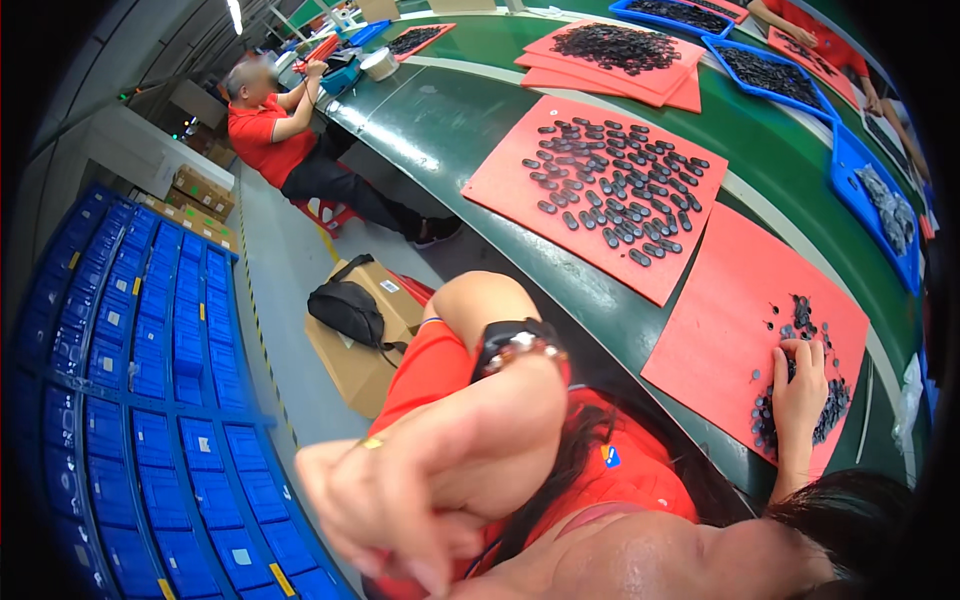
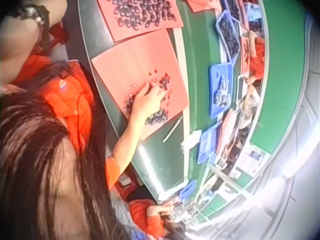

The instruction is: The person assembles components by fitting small circular pieces into plastic parts by hand and placing the assembled items onto a pad.

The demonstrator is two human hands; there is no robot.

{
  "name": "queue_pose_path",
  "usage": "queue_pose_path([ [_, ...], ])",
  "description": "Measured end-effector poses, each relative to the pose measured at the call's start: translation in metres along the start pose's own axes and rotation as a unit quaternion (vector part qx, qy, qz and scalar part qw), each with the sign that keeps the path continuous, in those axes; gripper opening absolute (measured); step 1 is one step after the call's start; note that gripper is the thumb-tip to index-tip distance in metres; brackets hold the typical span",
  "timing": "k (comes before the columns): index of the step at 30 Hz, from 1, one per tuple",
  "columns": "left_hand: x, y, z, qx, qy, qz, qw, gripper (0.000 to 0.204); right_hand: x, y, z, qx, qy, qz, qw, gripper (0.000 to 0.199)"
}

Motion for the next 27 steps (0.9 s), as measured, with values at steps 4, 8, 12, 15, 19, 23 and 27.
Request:
queue_pose_path([
  [4, -0.002, 0.013, 0.005, -0.021, 0.055, 0.151, 0.987, 0.006, -0.005, 0.001, -0.002, 0.009, -0.001, -0.013, 1.0, 0.011],
  [8, -0.004, 0.019, 0.004, 0.032, 0.046, 0.142, 0.988, 0.009, 0.0, -0.003, 0.0, -0.03, -0.008, -0.016, 0.999, 0.01],
  [12, -0.01, 0.016, 0.01, 0.073, 0.028, 0.07, 0.995, 0.008, -0.001, -0.004, 0.002, 0.003, -0.011, -0.021, 1.0, 0.01],
  [15, -0.009, 0.025, 0.013, 0.06, -0.025, 0.082, 0.995, 0.008, -0.004, -0.003, 0.002, 0.012, -0.014, -0.017, 1.0, 0.009],
  [19, 0.022, 0.075, 0.022, 0.024, -0.057, 0.333, 0.941, 0.018, -0.011, 0.0, 0.009, 0.016, -0.033, -0.059, 0.998, 0.008],
  [23, 0.075, 0.141, 0.02, 0.164, -0.137, 0.615, 0.759, 0.005, 0.003, -0.007, 0.015, 0.023, -0.069, -0.076, 0.994, 0.007],
  [27, 0.098, 0.233, 0.023, 0.421, -0.059, 0.599, 0.678, 0.015, -0.007, -0.006, 0.012, -0.03, -0.088, -0.033, 0.995, 0.007],
])
Point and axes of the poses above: each hand's wrist, its own y-axis away from the middle knuckle, its own z-axis out of the back of the hand, x = y × z, the point moved 4 cm from there along -y, towards the middle knuckle, and after that the axes turned 5 degrees about -z, right-handed, at the moved point
